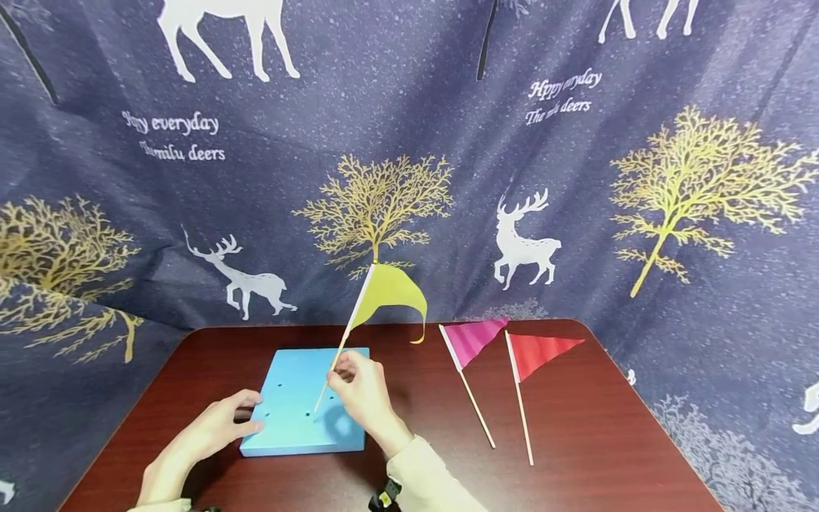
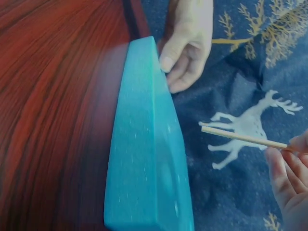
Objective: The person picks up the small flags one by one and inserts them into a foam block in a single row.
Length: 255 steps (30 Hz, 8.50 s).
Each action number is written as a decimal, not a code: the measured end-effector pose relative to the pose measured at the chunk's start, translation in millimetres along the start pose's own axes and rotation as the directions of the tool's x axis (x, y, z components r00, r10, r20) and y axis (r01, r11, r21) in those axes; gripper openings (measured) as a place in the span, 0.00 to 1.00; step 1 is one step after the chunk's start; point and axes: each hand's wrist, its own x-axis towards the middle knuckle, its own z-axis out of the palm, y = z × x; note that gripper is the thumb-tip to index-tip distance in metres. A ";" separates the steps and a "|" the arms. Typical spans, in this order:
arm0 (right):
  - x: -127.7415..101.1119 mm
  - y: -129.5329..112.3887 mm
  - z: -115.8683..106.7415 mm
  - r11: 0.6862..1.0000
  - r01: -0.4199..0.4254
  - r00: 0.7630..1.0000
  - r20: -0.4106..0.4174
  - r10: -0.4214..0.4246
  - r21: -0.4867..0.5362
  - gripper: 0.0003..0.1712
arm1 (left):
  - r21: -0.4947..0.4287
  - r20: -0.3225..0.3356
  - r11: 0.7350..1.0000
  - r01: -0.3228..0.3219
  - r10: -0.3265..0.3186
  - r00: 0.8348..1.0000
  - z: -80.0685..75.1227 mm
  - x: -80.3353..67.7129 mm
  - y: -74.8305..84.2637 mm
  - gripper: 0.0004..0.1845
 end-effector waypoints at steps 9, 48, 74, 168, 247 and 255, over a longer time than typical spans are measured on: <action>8.1 -7.8 27.9 1.000 -0.013 1.000 -0.023 0.014 0.026 0.04 | -0.004 -0.020 1.000 -0.022 0.022 1.000 3.1 0.3 1.8 0.30; 6.8 -18.0 89.4 0.942 0.146 0.988 0.099 -0.121 -0.302 0.07 | 0.022 -0.067 0.999 -0.041 0.042 0.997 3.9 -2.7 -3.4 0.29; 9.1 -17.6 90.2 0.937 0.100 0.991 0.117 -0.063 -0.336 0.05 | 0.047 -0.086 0.996 -0.081 0.085 0.993 4.0 -2.6 -2.5 0.28; -53.1 38.3 -140.1 0.883 -0.072 0.964 0.194 0.180 -0.464 0.18 | -0.029 -0.035 0.999 -0.029 0.028 0.999 3.3 -3.4 -4.0 0.29; -67.3 77.1 -200.8 0.798 -0.486 0.826 0.112 0.553 -0.356 0.09 | 0.005 -0.026 0.999 -0.039 0.039 0.999 2.4 -1.3 -5.7 0.30; -60.2 70.7 -196.6 0.876 -0.461 0.854 0.198 0.481 -0.141 0.05 | -0.005 -0.020 1.000 -0.020 0.020 1.000 0.7 -2.2 -4.4 0.31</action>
